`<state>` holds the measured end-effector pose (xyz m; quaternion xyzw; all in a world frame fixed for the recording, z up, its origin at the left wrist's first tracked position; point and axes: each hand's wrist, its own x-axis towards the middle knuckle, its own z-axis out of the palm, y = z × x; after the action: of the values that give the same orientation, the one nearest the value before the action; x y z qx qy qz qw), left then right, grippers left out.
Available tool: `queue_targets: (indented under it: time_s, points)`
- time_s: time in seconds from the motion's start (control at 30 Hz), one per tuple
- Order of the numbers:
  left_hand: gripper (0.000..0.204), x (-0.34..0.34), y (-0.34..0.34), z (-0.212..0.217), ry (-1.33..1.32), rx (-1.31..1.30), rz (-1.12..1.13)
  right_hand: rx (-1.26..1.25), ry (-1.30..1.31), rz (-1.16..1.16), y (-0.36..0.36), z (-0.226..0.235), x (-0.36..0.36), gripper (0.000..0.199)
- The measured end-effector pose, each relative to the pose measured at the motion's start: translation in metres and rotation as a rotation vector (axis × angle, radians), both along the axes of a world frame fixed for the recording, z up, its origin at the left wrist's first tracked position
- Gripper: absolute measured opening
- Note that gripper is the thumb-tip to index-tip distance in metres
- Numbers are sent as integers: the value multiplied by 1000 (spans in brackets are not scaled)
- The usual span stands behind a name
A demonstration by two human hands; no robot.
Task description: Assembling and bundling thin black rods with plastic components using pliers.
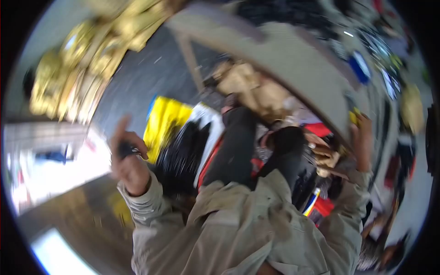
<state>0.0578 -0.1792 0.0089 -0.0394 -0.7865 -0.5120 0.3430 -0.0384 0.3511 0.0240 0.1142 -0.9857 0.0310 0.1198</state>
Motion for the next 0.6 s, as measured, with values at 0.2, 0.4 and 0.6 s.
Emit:
queue_targets:
  time_s: [0.2,0.4,0.6]
  points:
    - [51,-24,-100,-282,-790,-256,-50,-86,250,-247,52,-45,-9,49]
    - [48,-64,14,-296,-767,-595,-94,214,338,-685,166,-52,33,62]
    - [38,-77,65,-230,-557,-473,-308,151,328,-971,186,-62,17,59]
